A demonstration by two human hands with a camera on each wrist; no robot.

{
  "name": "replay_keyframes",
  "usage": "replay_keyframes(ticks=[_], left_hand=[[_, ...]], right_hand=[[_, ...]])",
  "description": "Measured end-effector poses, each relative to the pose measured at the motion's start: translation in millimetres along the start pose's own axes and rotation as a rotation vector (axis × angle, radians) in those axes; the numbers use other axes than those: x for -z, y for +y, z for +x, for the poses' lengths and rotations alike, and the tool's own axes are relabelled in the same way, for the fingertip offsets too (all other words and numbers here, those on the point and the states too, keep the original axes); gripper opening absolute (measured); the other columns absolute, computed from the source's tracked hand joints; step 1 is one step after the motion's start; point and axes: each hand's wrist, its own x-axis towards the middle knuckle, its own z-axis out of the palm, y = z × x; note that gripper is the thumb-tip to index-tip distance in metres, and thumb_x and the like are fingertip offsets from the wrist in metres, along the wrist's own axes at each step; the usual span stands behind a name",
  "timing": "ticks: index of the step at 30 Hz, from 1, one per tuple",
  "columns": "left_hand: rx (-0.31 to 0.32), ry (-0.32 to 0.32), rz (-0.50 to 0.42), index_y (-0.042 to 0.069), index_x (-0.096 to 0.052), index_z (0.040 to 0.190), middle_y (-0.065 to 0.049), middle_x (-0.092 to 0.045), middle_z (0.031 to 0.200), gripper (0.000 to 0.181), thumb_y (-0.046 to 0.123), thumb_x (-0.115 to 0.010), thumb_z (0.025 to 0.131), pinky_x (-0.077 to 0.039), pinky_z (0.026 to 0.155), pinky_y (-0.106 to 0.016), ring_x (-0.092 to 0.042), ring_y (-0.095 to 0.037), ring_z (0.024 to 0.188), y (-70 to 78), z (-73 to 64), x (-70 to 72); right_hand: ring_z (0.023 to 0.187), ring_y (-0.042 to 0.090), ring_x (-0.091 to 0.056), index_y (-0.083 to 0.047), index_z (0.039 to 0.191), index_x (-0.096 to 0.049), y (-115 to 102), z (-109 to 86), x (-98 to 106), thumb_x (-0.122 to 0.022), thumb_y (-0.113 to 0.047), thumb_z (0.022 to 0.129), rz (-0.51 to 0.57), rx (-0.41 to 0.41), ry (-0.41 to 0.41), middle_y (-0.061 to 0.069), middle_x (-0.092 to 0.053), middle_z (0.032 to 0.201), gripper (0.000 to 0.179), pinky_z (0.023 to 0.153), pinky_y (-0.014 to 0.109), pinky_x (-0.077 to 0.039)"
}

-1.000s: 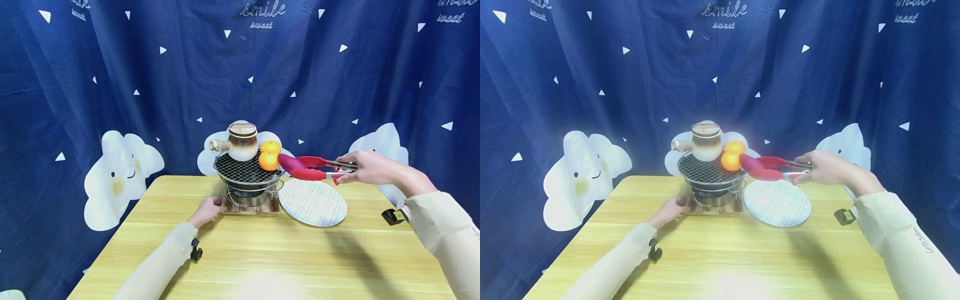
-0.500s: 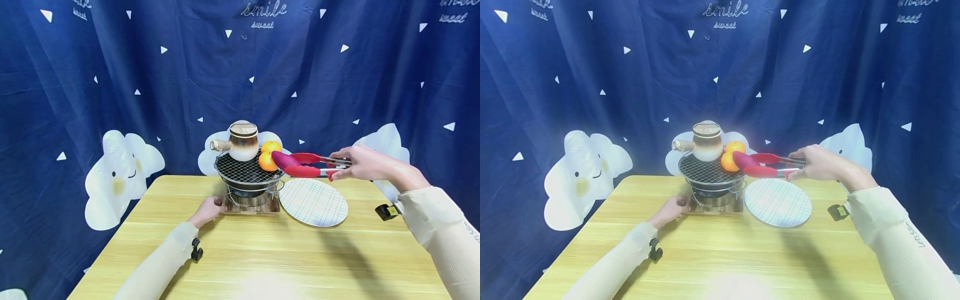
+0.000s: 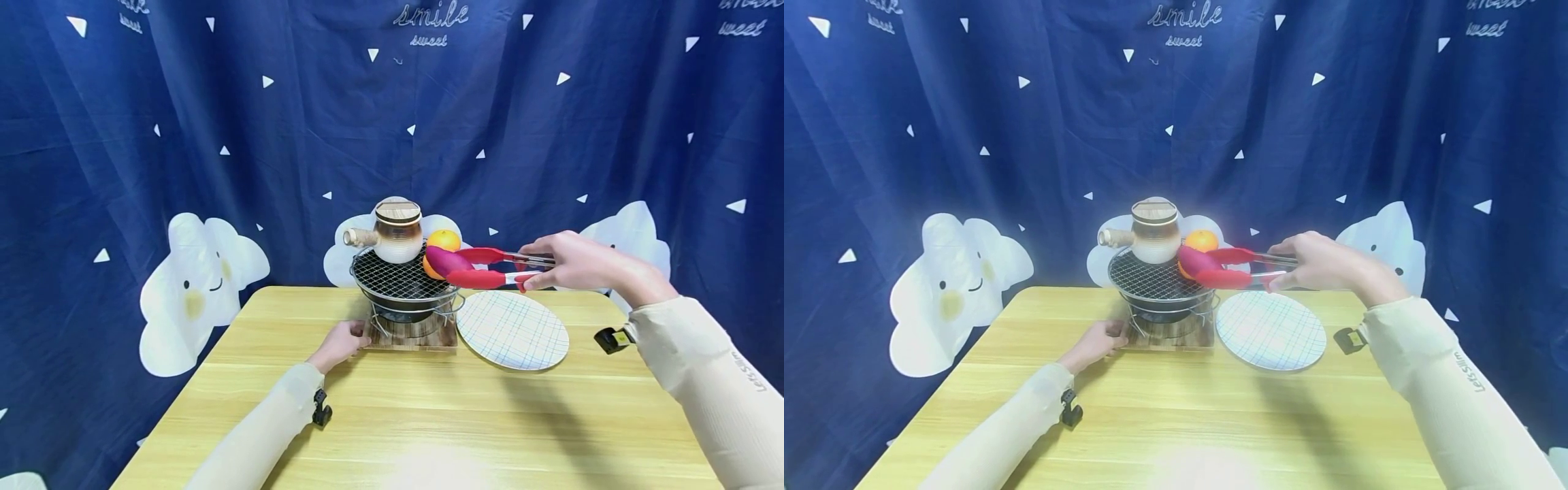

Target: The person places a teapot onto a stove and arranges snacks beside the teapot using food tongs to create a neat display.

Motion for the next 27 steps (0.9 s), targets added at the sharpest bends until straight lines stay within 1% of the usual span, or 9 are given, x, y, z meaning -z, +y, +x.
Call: replay_keyframes(ticks=[6, 10, 15, 18, 22, 27], left_hand=[[0.005, 0.003, 0.009, -0.002, -0.053, 0.142, -0.020, -0.066, 0.124, 0.055, 0.011, -0.070, 0.091, -0.055, 0.061, -0.030, -0.065, -0.019, 0.073, -0.6, -0.2, 0.4], [0.004, 0.008, 0.011, -0.002, -0.053, 0.141, -0.020, -0.066, 0.124, 0.055, 0.010, -0.069, 0.090, -0.055, 0.061, -0.030, -0.065, -0.019, 0.073, -1.0, -0.3, 0.1], [-0.006, 0.011, 0.021, -0.002, -0.054, 0.140, -0.020, -0.066, 0.123, 0.054, 0.010, -0.070, 0.091, -0.056, 0.064, -0.031, -0.066, -0.020, 0.075, -2.2, -0.8, -0.4], [-0.007, 0.014, 0.031, -0.001, -0.055, 0.141, -0.020, -0.066, 0.124, 0.053, 0.011, -0.070, 0.091, -0.056, 0.065, -0.032, -0.067, -0.019, 0.076, -2.2, -0.8, -0.4], [-0.009, 0.014, 0.031, -0.001, -0.055, 0.141, -0.020, -0.066, 0.124, 0.053, 0.012, -0.070, 0.091, -0.057, 0.066, -0.032, -0.067, -0.019, 0.076, -0.6, -1.0, -0.2], [-0.010, 0.017, 0.038, -0.001, -0.054, 0.141, -0.022, -0.065, 0.127, 0.055, 0.013, -0.070, 0.091, -0.057, 0.065, -0.032, -0.067, -0.019, 0.075, 0.2, -1.5, 0.1]], right_hand=[[0.108, 0.030, -0.061, 0.003, 0.137, -0.058, -10.6, 8.8, -1.2, -0.082, -0.048, 0.079, -0.010, 0.006, -0.013, 0.019, -0.067, 0.128, 0.081, 0.091, 0.050, -0.056], [0.111, 0.031, -0.062, 0.003, 0.137, -0.059, -15.7, 15.9, -3.9, -0.083, -0.048, 0.079, -0.026, 0.028, -0.019, 0.018, -0.067, 0.128, 0.081, 0.095, 0.054, -0.054], [0.115, 0.032, -0.062, 0.002, 0.135, -0.061, -22.6, 24.3, -8.7, -0.082, -0.052, 0.078, -0.045, 0.062, -0.029, 0.017, -0.067, 0.129, 0.082, 0.099, 0.056, -0.051], [0.117, 0.032, -0.061, 0.001, 0.135, -0.062, -27.3, 29.8, -11.3, -0.082, -0.051, 0.078, -0.055, 0.074, -0.031, 0.016, -0.067, 0.130, 0.079, 0.102, 0.056, -0.049], [0.110, 0.027, -0.063, 0.001, 0.133, -0.063, -32.0, 37.3, -15.1, -0.084, -0.046, 0.079, -0.061, 0.096, -0.026, 0.014, -0.069, 0.125, 0.074, 0.099, 0.053, -0.051], [0.095, 0.021, -0.063, -0.001, 0.131, -0.065, -35.8, 46.9, -19.3, -0.085, -0.041, 0.079, -0.070, 0.143, -0.022, 0.008, -0.073, 0.113, 0.069, 0.088, 0.044, -0.053]])
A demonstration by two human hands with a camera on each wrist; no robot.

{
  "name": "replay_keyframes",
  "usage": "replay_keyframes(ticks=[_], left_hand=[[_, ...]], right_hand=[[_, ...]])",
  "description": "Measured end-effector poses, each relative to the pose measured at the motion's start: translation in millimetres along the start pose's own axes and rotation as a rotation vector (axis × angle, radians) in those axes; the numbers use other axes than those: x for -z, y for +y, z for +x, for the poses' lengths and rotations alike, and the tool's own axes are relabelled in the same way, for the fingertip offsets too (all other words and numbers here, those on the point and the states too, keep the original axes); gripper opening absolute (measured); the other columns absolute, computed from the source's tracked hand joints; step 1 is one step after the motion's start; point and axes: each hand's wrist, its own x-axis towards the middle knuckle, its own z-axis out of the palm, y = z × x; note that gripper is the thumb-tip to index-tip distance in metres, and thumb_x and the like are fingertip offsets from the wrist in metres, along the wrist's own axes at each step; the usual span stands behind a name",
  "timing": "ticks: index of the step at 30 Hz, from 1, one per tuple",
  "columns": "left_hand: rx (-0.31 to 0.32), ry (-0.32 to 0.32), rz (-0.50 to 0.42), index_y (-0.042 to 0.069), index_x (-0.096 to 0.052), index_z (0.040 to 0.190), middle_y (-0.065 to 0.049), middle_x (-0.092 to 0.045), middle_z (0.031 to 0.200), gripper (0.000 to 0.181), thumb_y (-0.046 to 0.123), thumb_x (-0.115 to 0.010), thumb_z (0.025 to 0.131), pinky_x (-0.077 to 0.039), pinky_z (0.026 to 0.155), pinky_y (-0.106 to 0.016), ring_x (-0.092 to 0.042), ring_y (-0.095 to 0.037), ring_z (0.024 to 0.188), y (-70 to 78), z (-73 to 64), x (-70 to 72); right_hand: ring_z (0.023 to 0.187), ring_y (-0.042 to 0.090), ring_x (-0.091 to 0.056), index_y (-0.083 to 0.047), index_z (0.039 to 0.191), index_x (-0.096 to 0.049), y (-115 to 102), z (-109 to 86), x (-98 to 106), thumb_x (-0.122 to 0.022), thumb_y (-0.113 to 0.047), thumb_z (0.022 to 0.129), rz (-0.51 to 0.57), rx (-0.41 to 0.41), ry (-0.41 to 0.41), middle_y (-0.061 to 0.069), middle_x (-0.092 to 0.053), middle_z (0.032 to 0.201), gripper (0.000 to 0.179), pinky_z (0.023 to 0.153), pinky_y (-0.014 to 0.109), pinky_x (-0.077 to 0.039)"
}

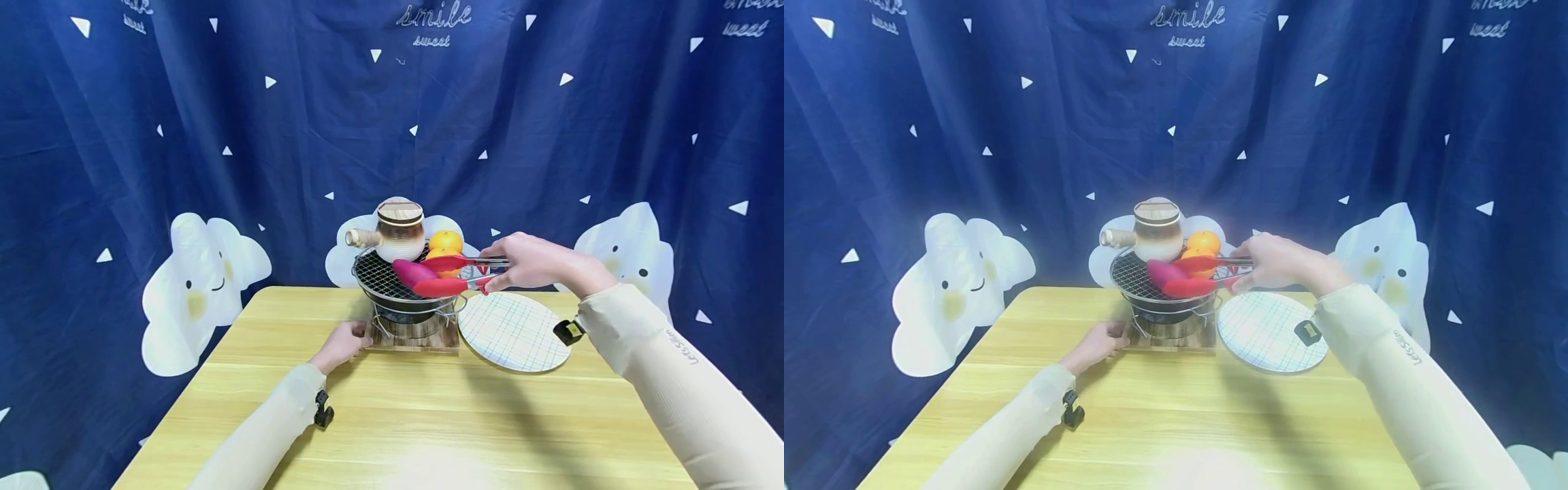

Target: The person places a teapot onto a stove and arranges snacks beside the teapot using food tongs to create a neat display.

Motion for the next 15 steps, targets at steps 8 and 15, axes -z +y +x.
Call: replay_keyframes(ticks=[8, 15], left_hand=[[-0.005, 0.000, 0.009, 0.000, -0.055, 0.141, -0.021, -0.065, 0.128, 0.054, 0.013, -0.070, 0.092, -0.057, 0.068, -0.030, -0.067, -0.018, 0.078, -0.2, -0.9, -0.3], [-0.024, -0.002, 0.011, -0.004, -0.053, 0.141, -0.024, -0.064, 0.128, 0.055, 0.012, -0.069, 0.090, -0.057, 0.066, -0.030, -0.068, -0.019, 0.076, -1.5, 0.6, -0.1]], right_hand=[[0.087, 0.020, -0.060, -0.003, 0.132, -0.065, -7.6, 15.6, -0.5, -0.085, -0.041, 0.079, -0.038, -0.010, -0.020, 0.009, -0.073, 0.114, 0.069, 0.075, 0.037, -0.051], [0.087, 0.019, -0.059, -0.005, 0.134, -0.065, -12.7, 26.8, 0.2, -0.084, -0.049, 0.078, -0.052, -0.006, -0.037, 0.004, -0.073, 0.110, 0.074, 0.074, 0.036, -0.048]])
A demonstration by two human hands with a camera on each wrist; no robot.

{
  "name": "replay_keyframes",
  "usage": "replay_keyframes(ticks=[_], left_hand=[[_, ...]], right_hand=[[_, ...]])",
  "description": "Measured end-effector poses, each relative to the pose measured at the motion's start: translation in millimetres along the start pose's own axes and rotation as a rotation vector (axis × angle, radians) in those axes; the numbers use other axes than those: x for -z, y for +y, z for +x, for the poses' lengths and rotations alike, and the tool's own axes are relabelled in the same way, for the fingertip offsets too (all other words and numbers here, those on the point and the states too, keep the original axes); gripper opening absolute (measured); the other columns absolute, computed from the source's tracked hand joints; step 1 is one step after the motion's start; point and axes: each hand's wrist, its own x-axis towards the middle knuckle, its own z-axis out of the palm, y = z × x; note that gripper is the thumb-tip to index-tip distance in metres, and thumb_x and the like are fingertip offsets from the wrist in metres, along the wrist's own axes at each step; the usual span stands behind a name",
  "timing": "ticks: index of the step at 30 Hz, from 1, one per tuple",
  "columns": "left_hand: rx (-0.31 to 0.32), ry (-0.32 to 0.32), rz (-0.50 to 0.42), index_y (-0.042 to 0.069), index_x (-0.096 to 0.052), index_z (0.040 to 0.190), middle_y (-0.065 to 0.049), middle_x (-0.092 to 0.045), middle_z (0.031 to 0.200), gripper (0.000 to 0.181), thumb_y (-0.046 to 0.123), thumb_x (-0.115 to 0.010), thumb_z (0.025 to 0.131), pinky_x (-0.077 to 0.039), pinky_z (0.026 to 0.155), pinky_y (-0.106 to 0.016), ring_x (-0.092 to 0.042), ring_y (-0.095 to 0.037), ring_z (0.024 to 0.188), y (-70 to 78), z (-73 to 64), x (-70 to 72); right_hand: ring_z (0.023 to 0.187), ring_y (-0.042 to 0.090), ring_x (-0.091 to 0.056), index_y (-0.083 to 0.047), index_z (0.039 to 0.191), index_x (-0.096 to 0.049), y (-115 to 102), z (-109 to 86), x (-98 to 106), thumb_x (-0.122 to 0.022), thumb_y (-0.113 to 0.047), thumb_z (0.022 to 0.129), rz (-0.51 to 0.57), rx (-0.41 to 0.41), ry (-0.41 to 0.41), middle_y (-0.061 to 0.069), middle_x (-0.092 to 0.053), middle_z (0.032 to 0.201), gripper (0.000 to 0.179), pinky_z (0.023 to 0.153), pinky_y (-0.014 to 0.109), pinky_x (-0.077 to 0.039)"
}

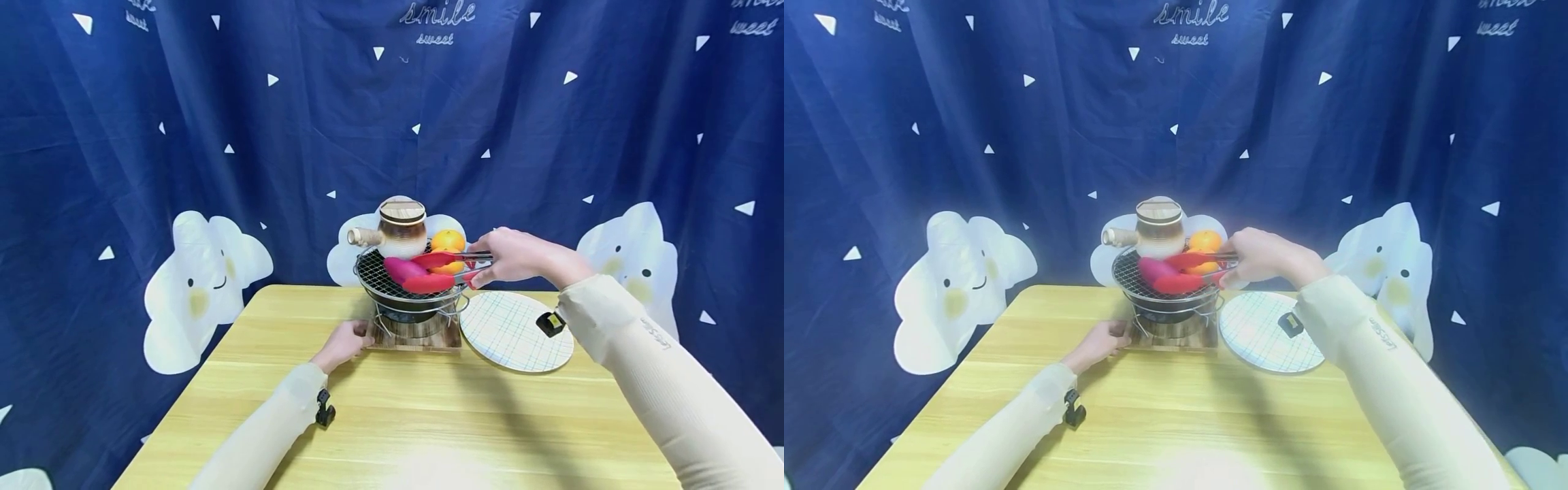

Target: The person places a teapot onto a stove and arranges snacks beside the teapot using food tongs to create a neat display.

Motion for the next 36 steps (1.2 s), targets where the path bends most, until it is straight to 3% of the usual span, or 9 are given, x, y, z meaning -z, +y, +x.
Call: replay_keyframes(ticks=[9, 17, 28, 36], left_hand=[[0.016, -0.004, -0.017, -0.002, -0.053, 0.142, -0.023, -0.062, 0.133, 0.057, 0.013, -0.070, 0.090, -0.057, 0.065, -0.030, -0.067, -0.019, 0.074, -1.3, 2.2, 0.4], [0.020, -0.007, -0.017, -0.002, -0.052, 0.143, -0.024, -0.061, 0.134, 0.059, 0.013, -0.071, 0.089, -0.057, 0.064, -0.031, -0.066, -0.019, 0.072, -1.3, 2.2, 1.3], [-0.007, -0.002, -0.010, -0.004, -0.053, 0.141, -0.024, -0.064, 0.128, 0.057, 0.010, -0.070, 0.089, -0.057, 0.064, -0.030, -0.066, -0.019, 0.074, 3.1, 1.1, 1.5], [0.008, 0.002, -0.023, -0.003, -0.052, 0.142, -0.024, -0.065, 0.126, 0.058, 0.010, -0.070, 0.088, -0.054, 0.057, -0.030, -0.063, -0.018, 0.065, 3.7, -0.6, 1.4]], right_hand=[[0.095, 0.021, -0.060, -0.008, 0.133, -0.066, -4.8, 13.3, 0.3, -0.083, -0.039, 0.082, 0.007, -0.025, -0.026, 0.005, -0.071, 0.113, 0.063, 0.084, 0.041, -0.052], [0.086, 0.019, -0.060, -0.009, 0.131, -0.067, -11.0, 23.5, 1.9, -0.082, -0.040, 0.083, -0.002, -0.001, -0.044, 0.003, -0.071, 0.108, 0.058, 0.077, 0.037, -0.050], [0.074, 0.019, -0.058, -0.016, 0.118, -0.072, -20.8, 32.5, 4.5, -0.082, -0.043, 0.082, -0.074, -0.005, -0.054, 0.000, -0.067, 0.087, 0.046, 0.066, 0.036, -0.046], [0.076, 0.019, -0.059, -0.016, 0.123, -0.071, -24.2, 37.7, 3.4, -0.081, -0.046, 0.082, -0.076, -0.019, -0.066, -0.001, -0.069, 0.093, 0.051, 0.067, 0.036, -0.047]])
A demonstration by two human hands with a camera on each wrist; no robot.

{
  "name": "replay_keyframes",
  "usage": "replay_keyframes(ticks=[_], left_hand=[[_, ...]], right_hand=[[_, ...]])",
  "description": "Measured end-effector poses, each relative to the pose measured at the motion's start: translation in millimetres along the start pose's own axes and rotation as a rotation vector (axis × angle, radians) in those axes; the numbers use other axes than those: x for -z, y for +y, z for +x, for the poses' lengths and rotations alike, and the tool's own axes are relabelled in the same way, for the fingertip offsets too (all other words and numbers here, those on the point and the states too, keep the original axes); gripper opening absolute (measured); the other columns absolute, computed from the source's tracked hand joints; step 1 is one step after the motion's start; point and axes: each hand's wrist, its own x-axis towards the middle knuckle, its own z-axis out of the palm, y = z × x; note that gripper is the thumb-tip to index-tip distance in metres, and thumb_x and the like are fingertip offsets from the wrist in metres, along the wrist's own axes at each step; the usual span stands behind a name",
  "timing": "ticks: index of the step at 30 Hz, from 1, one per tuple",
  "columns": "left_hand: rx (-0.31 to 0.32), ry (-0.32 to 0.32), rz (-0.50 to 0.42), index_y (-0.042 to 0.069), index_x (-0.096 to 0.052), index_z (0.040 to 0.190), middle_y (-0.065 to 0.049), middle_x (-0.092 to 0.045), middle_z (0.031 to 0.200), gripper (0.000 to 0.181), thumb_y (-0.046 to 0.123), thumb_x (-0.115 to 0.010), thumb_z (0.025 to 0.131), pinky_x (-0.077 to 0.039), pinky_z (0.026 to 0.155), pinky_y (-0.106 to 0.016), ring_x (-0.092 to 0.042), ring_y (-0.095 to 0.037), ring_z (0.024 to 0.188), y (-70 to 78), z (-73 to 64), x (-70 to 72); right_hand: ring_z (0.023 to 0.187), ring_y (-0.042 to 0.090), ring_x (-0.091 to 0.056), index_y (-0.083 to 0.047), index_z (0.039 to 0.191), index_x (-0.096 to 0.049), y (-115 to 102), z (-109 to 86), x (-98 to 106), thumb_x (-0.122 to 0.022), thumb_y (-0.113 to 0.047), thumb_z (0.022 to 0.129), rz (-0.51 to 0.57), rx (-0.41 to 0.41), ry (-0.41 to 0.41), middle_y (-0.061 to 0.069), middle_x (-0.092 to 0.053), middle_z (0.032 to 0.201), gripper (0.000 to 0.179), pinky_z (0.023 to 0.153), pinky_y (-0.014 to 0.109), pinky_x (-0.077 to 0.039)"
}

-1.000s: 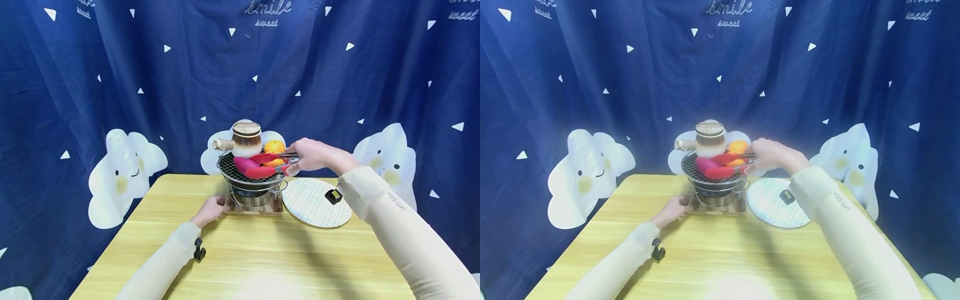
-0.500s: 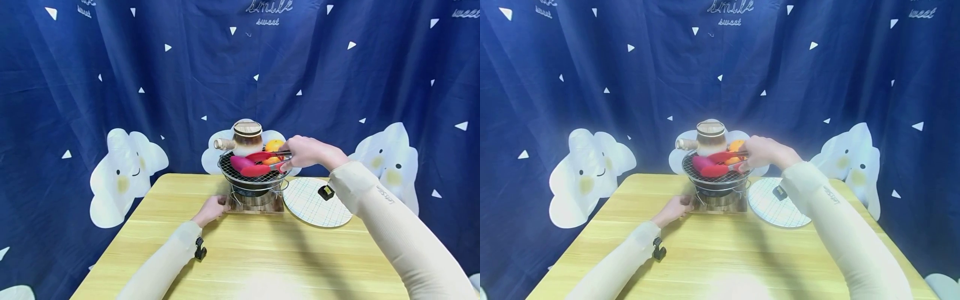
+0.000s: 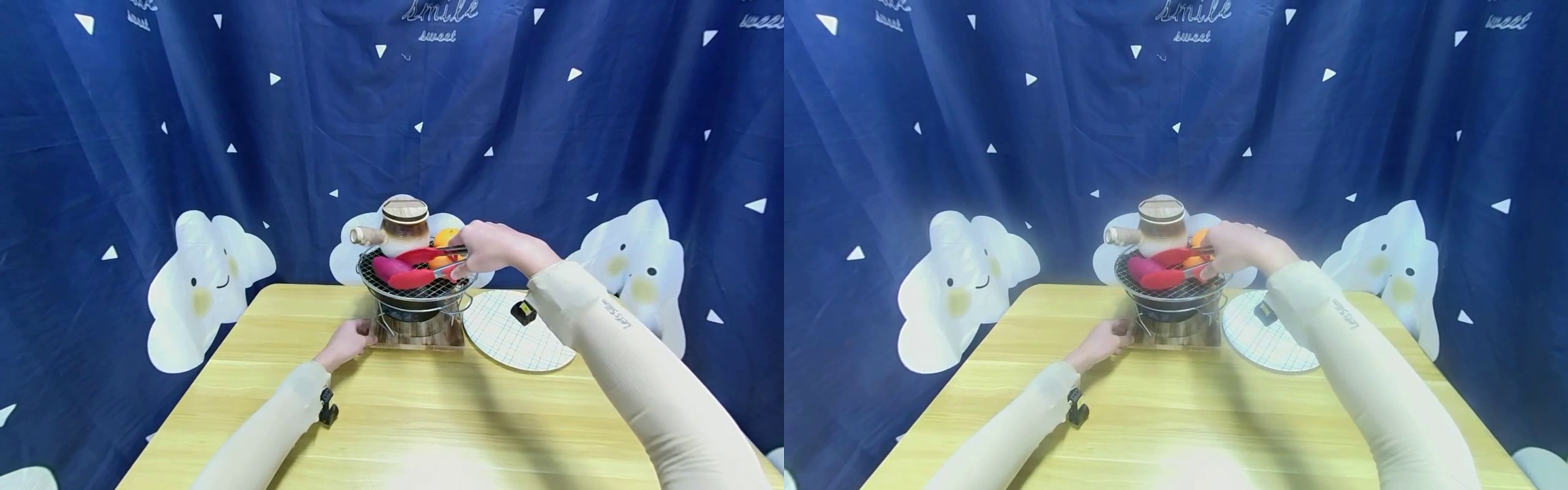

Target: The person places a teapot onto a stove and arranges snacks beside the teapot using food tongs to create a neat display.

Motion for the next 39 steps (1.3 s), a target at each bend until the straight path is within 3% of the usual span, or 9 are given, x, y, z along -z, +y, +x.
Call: replay_keyframes(ticks=[13, 20, 29, 39], left_hand=[[-0.018, -0.001, 0.009, -0.003, -0.054, 0.141, -0.022, -0.066, 0.123, 0.057, 0.010, -0.070, 0.088, -0.053, 0.058, -0.029, -0.062, -0.017, 0.064, -2.8, 2.5, -1.5], [-0.001, -0.001, 0.004, -0.002, -0.054, 0.141, -0.021, -0.066, 0.125, 0.057, 0.011, -0.070, 0.088, -0.053, 0.059, -0.029, -0.062, -0.017, 0.066, -2.5, 1.7, -1.0], [-0.005, -0.001, 0.013, -0.003, -0.053, 0.141, -0.022, -0.065, 0.125, 0.057, 0.012, -0.070, 0.089, -0.054, 0.059, -0.030, -0.063, -0.017, 0.067, -3.5, 2.8, -1.2], [0.009, -0.001, 0.005, -0.002, -0.053, 0.142, -0.023, -0.065, 0.127, 0.057, 0.013, -0.070, 0.089, -0.055, 0.059, -0.030, -0.064, -0.018, 0.068, -1.9, 0.7, -0.5]], right_hand=[[0.086, 0.021, -0.061, -0.014, 0.130, -0.068, -5.8, 4.5, 0.3, -0.081, -0.048, 0.082, -0.012, -0.017, -0.002, 0.001, -0.070, 0.100, 0.061, 0.077, 0.041, -0.051], [0.077, 0.020, -0.059, -0.015, 0.123, -0.071, -6.5, 4.6, -0.7, -0.081, -0.050, 0.081, -0.003, -0.022, -0.006, -0.001, -0.069, 0.090, 0.055, 0.071, 0.038, -0.048], [0.081, 0.021, -0.059, -0.013, 0.129, -0.068, -6.7, 2.6, -1.0, -0.080, -0.052, 0.081, 0.003, -0.032, -0.002, 0.001, -0.069, 0.097, 0.064, 0.074, 0.040, -0.049], [0.079, 0.021, -0.059, -0.016, 0.122, -0.070, -5.3, -1.7, -0.2, -0.080, -0.052, 0.081, 0.014, -0.041, 0.006, 0.000, -0.067, 0.092, 0.056, 0.068, 0.036, -0.046]])
